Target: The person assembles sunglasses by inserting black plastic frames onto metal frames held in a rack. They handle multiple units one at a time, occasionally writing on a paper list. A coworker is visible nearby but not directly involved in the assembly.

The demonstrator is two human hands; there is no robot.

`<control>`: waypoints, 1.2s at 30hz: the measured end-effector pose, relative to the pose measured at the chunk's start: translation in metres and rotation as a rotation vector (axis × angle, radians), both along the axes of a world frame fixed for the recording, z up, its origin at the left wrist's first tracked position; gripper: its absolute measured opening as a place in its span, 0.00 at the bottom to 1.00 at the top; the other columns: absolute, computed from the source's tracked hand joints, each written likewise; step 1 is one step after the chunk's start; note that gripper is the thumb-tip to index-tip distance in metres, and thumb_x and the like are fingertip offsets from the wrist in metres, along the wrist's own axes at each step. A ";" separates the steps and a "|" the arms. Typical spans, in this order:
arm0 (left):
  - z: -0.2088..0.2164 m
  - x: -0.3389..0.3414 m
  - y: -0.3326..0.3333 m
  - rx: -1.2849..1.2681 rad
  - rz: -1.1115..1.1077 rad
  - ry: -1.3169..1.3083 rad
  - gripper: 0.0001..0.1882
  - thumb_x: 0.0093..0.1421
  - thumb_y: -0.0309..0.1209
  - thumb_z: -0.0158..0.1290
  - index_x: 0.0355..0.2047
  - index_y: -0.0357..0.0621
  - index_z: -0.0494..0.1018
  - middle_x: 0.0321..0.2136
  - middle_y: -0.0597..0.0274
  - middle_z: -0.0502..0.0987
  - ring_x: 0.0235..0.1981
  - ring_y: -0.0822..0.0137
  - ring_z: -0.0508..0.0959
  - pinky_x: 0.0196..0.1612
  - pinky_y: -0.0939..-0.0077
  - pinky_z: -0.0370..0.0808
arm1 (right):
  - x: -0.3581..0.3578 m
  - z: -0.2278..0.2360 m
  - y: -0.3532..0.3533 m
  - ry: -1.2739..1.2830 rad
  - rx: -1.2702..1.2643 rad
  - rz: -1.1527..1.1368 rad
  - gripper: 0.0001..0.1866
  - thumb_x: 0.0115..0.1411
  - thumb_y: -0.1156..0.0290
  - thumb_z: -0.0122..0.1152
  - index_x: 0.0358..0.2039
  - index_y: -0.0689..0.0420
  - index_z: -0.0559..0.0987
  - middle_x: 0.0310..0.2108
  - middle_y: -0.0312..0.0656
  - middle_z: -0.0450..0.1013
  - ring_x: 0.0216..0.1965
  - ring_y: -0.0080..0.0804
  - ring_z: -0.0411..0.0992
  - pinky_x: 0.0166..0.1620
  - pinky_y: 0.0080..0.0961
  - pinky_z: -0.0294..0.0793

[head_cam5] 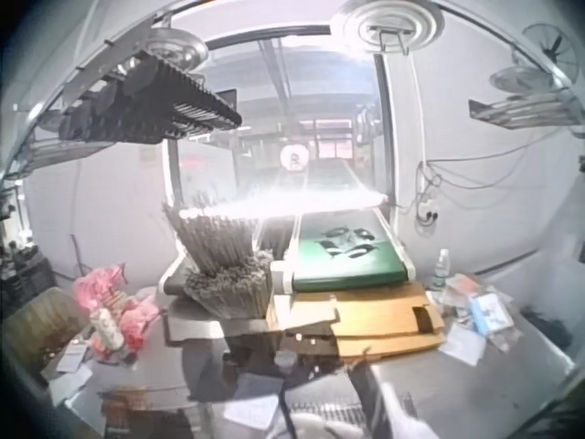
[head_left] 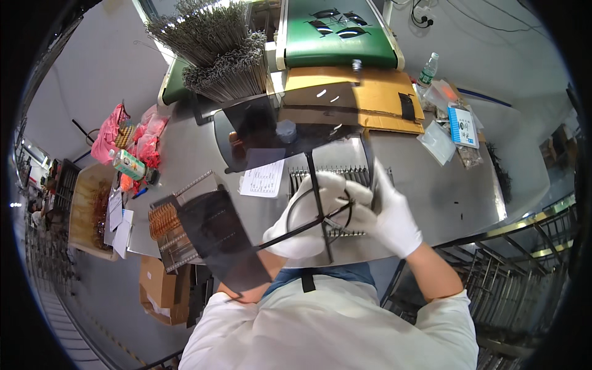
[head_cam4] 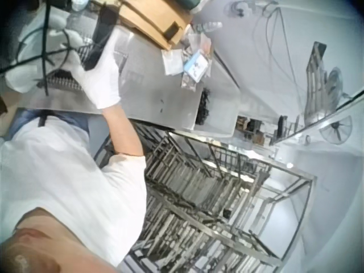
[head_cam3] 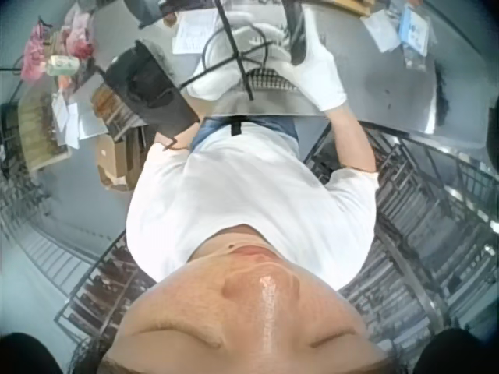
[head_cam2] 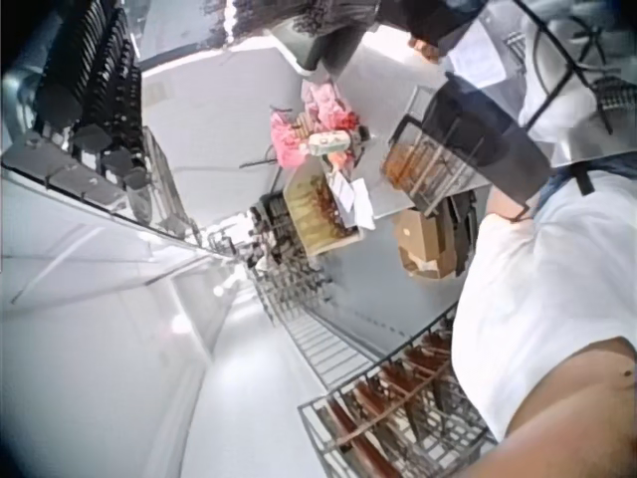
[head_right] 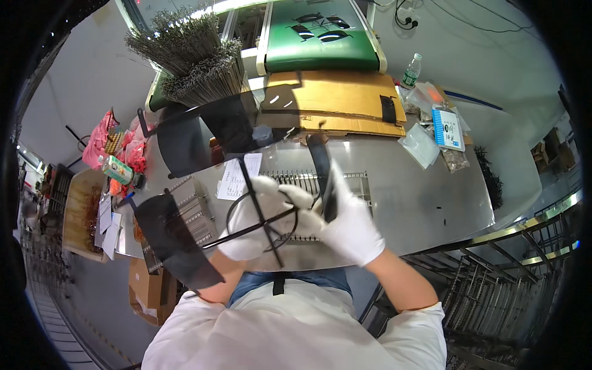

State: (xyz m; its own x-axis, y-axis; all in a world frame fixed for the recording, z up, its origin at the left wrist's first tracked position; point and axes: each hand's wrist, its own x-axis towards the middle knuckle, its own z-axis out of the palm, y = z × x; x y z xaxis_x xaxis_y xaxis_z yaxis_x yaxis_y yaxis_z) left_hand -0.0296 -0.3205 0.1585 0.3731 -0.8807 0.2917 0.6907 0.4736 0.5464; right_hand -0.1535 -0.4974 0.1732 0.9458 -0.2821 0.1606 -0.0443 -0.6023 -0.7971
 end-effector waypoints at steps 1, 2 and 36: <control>-0.001 0.009 0.004 -0.031 -0.041 -0.095 0.26 0.68 0.36 0.54 0.61 0.36 0.62 0.54 0.33 0.73 0.52 0.44 0.79 0.56 0.52 0.78 | -0.005 -0.003 0.003 0.048 0.211 0.085 0.44 0.60 0.65 0.65 0.73 0.62 0.55 0.36 0.46 0.79 0.31 0.31 0.77 0.42 0.31 0.79; -0.001 0.017 0.008 -0.068 -0.079 -0.190 0.26 0.67 0.35 0.56 0.60 0.33 0.64 0.53 0.32 0.75 0.51 0.45 0.80 0.54 0.55 0.79 | -0.010 -0.001 0.002 0.136 0.495 0.258 0.40 0.60 0.68 0.61 0.71 0.63 0.59 0.36 0.45 0.79 0.29 0.29 0.76 0.41 0.28 0.78; -0.016 -0.006 0.022 0.156 -0.186 -0.092 0.50 0.53 0.59 0.62 0.63 0.33 0.58 0.46 0.36 0.73 0.34 0.51 0.81 0.32 0.65 0.81 | 0.017 0.027 -0.015 -0.210 -0.466 -0.003 0.49 0.49 0.66 0.77 0.70 0.57 0.63 0.41 0.57 0.77 0.47 0.51 0.78 0.50 0.42 0.78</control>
State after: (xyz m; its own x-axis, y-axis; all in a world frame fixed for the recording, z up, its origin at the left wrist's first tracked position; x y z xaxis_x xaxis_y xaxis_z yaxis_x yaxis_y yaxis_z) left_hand -0.0357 -0.2983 0.1420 0.1784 -0.9688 0.1722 0.7022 0.2480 0.6674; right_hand -0.1362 -0.5129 0.2005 0.8790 -0.1380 0.4565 0.0858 -0.8959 -0.4360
